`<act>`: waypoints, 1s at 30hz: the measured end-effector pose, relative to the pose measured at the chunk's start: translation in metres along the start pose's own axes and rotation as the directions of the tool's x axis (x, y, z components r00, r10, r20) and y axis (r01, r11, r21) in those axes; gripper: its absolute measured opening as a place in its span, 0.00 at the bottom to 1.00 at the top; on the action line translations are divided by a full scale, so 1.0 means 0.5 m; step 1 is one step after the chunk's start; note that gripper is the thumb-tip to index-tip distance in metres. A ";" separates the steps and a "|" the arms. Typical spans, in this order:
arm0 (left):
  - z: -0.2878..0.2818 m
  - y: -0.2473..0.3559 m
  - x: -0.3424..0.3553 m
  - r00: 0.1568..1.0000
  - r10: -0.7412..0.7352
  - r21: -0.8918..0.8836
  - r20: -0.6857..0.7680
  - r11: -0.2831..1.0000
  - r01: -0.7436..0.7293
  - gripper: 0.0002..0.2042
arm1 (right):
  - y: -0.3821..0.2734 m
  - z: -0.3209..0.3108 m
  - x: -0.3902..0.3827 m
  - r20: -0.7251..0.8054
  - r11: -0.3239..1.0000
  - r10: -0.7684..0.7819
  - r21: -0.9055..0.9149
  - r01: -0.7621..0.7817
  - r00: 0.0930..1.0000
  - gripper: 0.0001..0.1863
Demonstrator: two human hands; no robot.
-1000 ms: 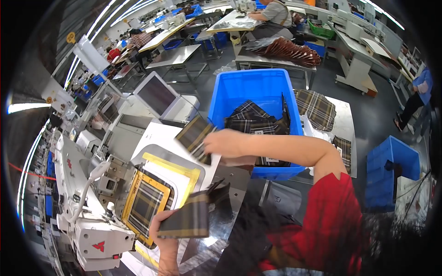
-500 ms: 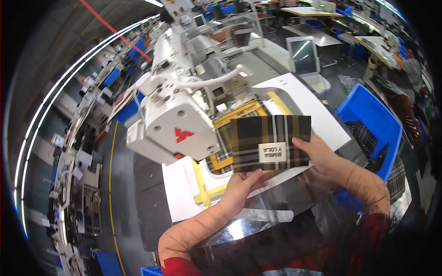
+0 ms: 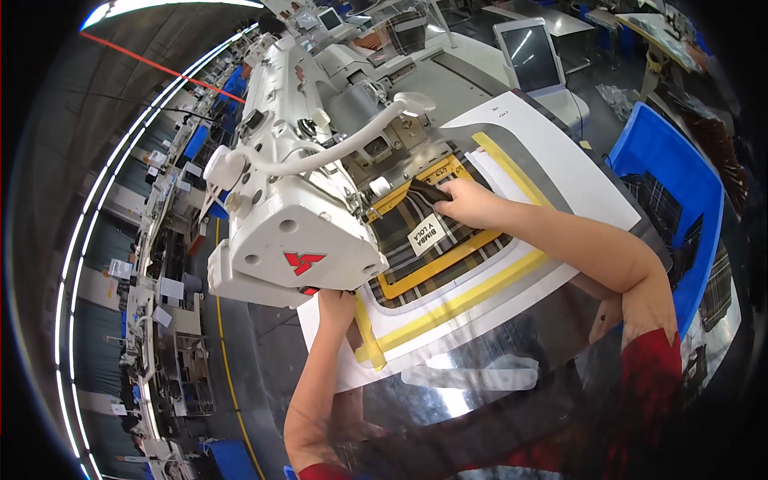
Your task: Operating an industrial sewing machine to sew fabric patches onto a base material.
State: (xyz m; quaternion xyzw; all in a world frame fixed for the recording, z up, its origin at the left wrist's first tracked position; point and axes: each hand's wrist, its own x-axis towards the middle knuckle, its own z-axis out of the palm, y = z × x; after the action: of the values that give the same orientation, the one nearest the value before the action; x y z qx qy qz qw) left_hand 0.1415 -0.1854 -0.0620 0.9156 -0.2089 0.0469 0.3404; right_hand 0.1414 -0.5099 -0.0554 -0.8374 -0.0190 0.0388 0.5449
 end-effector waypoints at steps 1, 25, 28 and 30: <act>0.005 -0.010 0.013 0.989 0.128 0.218 0.078 0.966 -0.142 0.13 | 0.002 0.001 -0.003 0.018 1.000 -0.004 0.025 0.003 1.000 0.15; 0.065 0.003 0.060 0.923 0.382 -0.112 0.048 0.920 -0.375 0.20 | -0.050 0.130 -0.086 0.352 0.608 -0.589 -0.400 0.686 0.728 0.15; 0.061 0.005 0.065 0.899 0.433 0.049 0.067 0.898 -0.437 0.17 | -0.049 0.128 -0.087 0.300 0.597 -0.633 -0.396 0.697 0.713 0.15; 0.068 -0.010 0.067 0.901 0.434 -0.019 0.015 0.901 -0.433 0.15 | -0.041 0.114 -0.077 0.284 0.594 -0.623 -0.434 0.677 0.729 0.14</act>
State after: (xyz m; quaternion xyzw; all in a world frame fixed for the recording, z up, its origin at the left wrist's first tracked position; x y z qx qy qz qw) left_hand 0.1719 -0.2154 -0.0834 0.8441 -0.4108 0.1111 0.3262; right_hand 0.0985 -0.4525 -0.0578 -0.8815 -0.3605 -0.1266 0.2773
